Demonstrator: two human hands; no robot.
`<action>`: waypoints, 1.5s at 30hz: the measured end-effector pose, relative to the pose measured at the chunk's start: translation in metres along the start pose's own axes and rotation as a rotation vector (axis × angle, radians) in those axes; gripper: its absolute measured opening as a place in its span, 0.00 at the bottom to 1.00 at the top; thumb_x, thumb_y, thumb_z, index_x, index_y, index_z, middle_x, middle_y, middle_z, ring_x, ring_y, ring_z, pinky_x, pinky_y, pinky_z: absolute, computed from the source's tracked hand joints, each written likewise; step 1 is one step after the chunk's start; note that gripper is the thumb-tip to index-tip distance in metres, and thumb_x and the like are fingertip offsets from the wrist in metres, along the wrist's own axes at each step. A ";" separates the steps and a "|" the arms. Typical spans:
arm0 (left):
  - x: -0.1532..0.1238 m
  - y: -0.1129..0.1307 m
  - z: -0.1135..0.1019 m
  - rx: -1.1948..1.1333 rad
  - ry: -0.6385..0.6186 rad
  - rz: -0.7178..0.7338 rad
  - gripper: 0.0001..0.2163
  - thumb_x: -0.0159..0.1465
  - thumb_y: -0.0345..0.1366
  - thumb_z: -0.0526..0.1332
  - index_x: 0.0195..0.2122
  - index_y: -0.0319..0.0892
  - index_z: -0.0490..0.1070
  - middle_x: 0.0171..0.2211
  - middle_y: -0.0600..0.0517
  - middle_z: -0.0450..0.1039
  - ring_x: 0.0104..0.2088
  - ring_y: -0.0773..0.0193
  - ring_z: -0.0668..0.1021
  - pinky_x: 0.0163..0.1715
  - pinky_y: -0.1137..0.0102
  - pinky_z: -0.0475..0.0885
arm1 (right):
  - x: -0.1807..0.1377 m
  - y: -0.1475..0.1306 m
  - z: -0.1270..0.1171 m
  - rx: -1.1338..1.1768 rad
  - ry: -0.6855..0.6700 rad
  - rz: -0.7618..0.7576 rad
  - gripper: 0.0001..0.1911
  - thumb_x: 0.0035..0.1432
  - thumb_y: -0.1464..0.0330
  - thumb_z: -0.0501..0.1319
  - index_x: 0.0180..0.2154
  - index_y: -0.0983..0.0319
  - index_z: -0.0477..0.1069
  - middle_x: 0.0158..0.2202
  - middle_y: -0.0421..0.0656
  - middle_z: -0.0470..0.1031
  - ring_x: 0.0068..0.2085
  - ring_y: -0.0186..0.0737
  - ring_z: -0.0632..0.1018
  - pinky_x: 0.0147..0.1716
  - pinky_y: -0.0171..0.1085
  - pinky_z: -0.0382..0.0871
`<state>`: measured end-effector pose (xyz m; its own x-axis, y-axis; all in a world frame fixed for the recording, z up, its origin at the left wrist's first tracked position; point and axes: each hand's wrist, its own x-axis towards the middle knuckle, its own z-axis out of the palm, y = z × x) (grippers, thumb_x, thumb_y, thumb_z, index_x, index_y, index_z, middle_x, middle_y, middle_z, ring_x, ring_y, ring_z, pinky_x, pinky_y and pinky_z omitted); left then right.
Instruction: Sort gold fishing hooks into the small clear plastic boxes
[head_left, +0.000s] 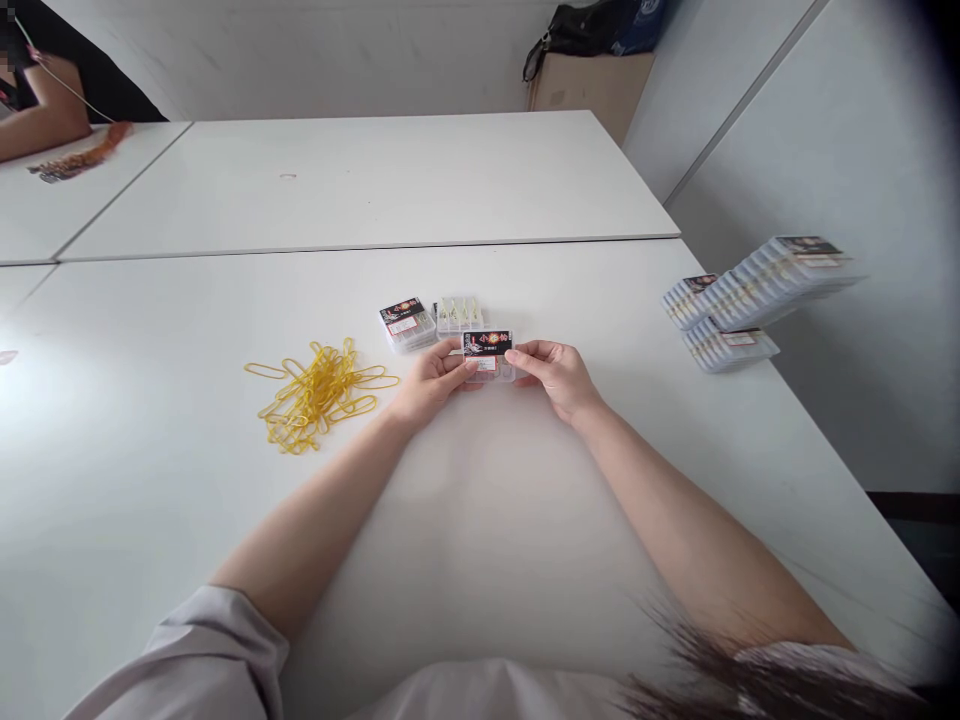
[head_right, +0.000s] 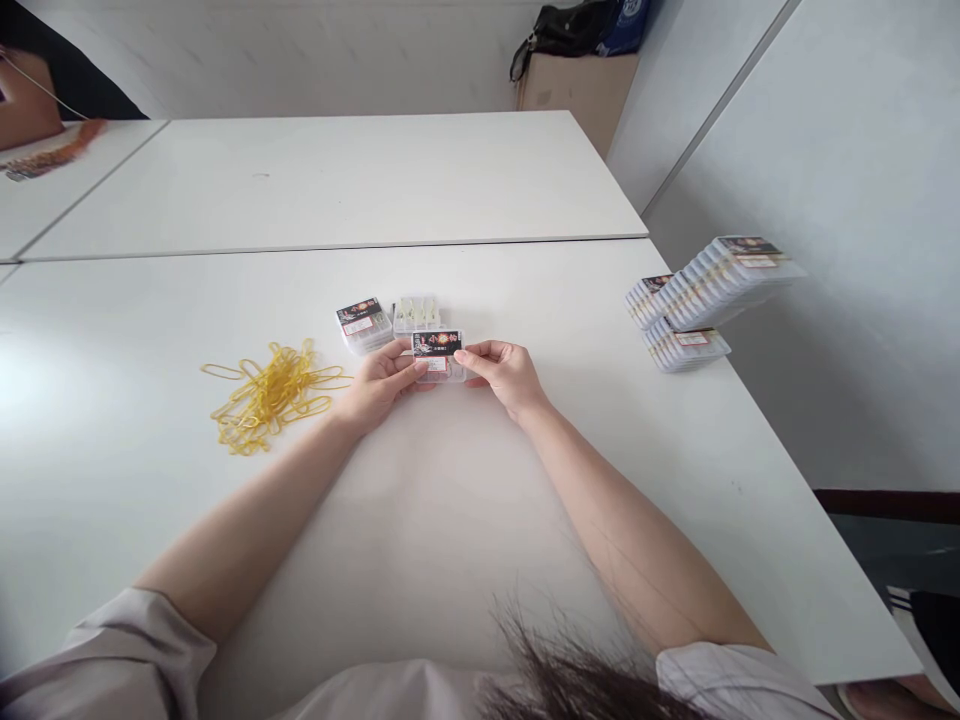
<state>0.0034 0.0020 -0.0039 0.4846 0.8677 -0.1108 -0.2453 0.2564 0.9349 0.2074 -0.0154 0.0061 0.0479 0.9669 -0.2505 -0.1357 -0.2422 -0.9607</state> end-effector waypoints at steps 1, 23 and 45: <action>0.000 0.000 0.000 0.003 0.005 -0.001 0.21 0.60 0.44 0.71 0.50 0.41 0.70 0.45 0.44 0.82 0.47 0.56 0.83 0.50 0.62 0.74 | 0.000 0.000 0.000 -0.004 0.000 0.005 0.18 0.39 0.55 0.77 0.28 0.61 0.80 0.34 0.43 0.80 0.37 0.39 0.78 0.30 0.34 0.75; -0.001 0.005 0.000 0.023 -0.017 -0.030 0.23 0.59 0.44 0.72 0.51 0.40 0.71 0.47 0.42 0.82 0.50 0.52 0.82 0.48 0.64 0.74 | -0.002 0.001 -0.006 -0.134 -0.140 0.006 0.22 0.47 0.50 0.73 0.33 0.63 0.78 0.34 0.46 0.82 0.32 0.40 0.82 0.24 0.32 0.72; -0.001 0.004 0.003 0.001 0.007 0.001 0.25 0.59 0.42 0.71 0.57 0.46 0.70 0.47 0.47 0.80 0.47 0.59 0.80 0.50 0.60 0.75 | -0.009 0.022 0.002 -0.469 -0.162 -0.685 0.37 0.55 0.61 0.70 0.63 0.51 0.58 0.63 0.50 0.64 0.62 0.52 0.71 0.53 0.49 0.75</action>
<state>0.0042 0.0005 0.0006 0.4785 0.8709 -0.1122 -0.2449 0.2551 0.9354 0.2016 -0.0297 -0.0127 -0.1772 0.9030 0.3915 0.2980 0.4283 -0.8531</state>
